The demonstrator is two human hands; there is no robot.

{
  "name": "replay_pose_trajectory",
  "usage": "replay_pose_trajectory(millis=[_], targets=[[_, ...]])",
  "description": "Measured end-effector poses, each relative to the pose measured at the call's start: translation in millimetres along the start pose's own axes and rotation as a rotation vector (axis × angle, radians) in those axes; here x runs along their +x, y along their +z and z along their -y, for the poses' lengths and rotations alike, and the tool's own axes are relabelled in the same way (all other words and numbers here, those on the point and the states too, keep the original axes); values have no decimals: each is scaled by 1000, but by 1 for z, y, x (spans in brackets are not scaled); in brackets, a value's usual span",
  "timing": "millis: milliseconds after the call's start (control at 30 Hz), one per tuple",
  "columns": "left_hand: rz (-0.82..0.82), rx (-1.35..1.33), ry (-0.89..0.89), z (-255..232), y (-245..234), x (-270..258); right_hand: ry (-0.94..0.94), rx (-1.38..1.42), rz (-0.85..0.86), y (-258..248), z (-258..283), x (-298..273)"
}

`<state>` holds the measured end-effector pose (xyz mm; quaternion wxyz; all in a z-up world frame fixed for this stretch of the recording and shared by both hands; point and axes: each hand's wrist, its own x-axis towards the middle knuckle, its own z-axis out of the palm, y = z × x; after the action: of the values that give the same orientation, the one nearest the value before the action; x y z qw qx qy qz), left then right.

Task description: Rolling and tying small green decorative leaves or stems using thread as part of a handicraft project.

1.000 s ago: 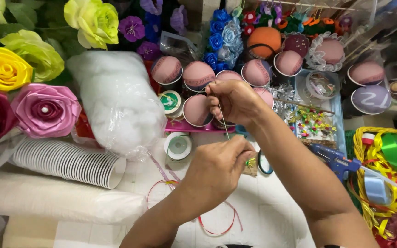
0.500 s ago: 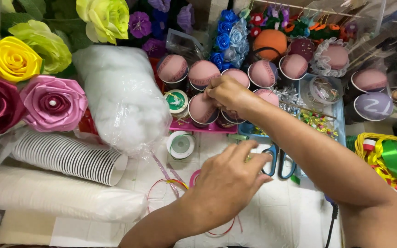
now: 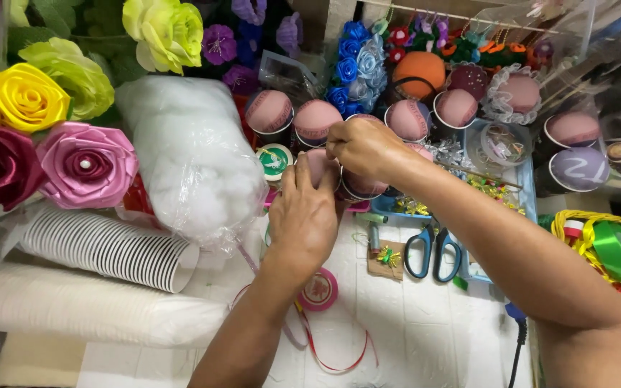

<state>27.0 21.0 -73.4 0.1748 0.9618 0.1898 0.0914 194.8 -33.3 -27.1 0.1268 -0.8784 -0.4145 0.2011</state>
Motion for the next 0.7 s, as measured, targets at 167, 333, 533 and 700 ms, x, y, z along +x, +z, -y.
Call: replay_pose_trajectory(millis=[167,333,533,700], targets=[[48,10,-17,-2,-8,0,60,157,-15,-15,4,-8],[41,31,-12,-2,-9,1,40,289,-71,-29,5,-15],[33,31,-4,0,-11,1,-32,353,-112,-43,-6,-15],[-42,-19,34,1,-7,1,-115,412,-93,-68,28,-27]])
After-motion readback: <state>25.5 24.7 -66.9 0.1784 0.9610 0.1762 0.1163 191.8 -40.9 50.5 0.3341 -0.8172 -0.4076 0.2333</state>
